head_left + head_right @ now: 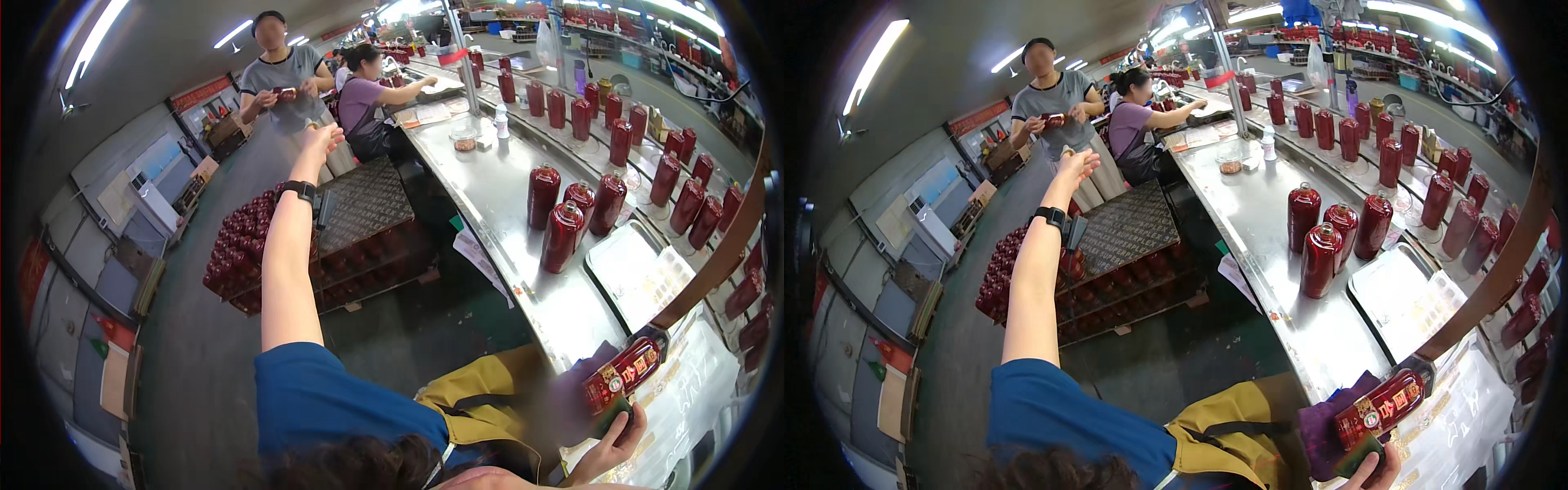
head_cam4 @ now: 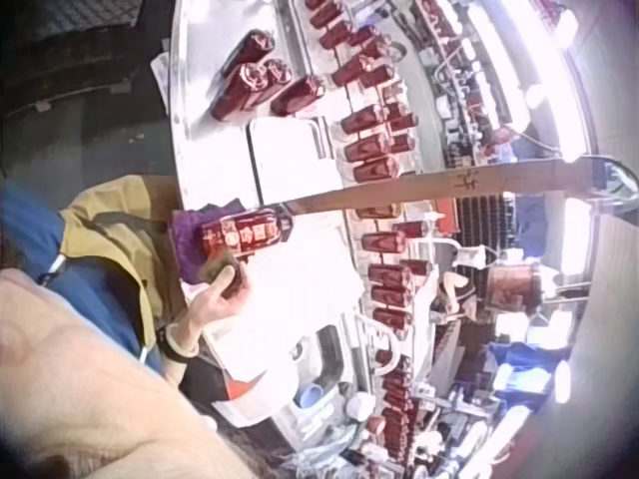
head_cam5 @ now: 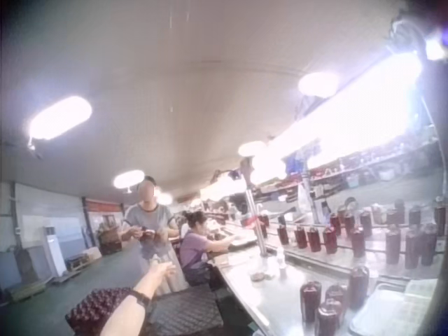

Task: The person is manually applying decorative labels and ribbons to wine or liquor bottles at a factory workstation.

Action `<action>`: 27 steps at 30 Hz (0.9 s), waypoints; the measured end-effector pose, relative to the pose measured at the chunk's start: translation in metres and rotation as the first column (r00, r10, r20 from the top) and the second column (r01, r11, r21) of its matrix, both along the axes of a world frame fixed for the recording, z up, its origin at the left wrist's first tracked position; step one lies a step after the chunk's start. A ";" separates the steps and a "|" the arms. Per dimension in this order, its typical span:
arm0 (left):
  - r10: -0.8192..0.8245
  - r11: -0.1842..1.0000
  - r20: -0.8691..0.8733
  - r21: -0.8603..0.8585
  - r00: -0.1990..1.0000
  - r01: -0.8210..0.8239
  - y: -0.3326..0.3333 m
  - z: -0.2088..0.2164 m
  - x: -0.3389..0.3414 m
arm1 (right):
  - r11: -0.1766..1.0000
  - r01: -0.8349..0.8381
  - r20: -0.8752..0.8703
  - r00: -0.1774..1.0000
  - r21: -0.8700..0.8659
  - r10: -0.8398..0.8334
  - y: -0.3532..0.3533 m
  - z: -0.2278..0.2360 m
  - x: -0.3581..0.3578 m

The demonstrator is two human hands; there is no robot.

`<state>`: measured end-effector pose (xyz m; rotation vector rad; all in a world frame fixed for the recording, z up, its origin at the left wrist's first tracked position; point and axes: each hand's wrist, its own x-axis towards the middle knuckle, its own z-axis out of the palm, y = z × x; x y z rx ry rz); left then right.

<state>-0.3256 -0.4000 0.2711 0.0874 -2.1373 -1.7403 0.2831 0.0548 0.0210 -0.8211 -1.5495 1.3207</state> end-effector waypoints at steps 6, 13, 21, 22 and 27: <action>0.029 1.000 -0.009 -0.002 1.000 -0.029 0.010 0.003 -0.002 | 0.998 0.011 0.016 1.000 0.057 -0.011 -0.001 -0.002 0.005; 0.042 0.999 -0.015 -0.007 0.999 -0.042 -0.004 0.004 0.002 | 0.998 -0.014 0.034 0.999 0.067 0.012 0.002 -0.002 -0.001; -0.103 0.995 -0.068 -0.011 0.992 0.102 0.046 -0.011 -0.045 | 0.995 0.068 0.020 0.997 0.068 -0.069 -0.006 -0.001 0.013; -0.214 0.974 -0.022 -0.083 0.977 0.212 0.024 -0.004 -0.060 | 0.991 0.074 0.004 0.997 0.112 -0.075 -0.005 -0.005 0.020; -0.936 0.342 -0.106 -0.051 0.336 0.938 0.294 -0.146 -0.048 | 0.993 0.062 -0.090 0.994 0.100 -0.053 -0.019 0.024 -0.009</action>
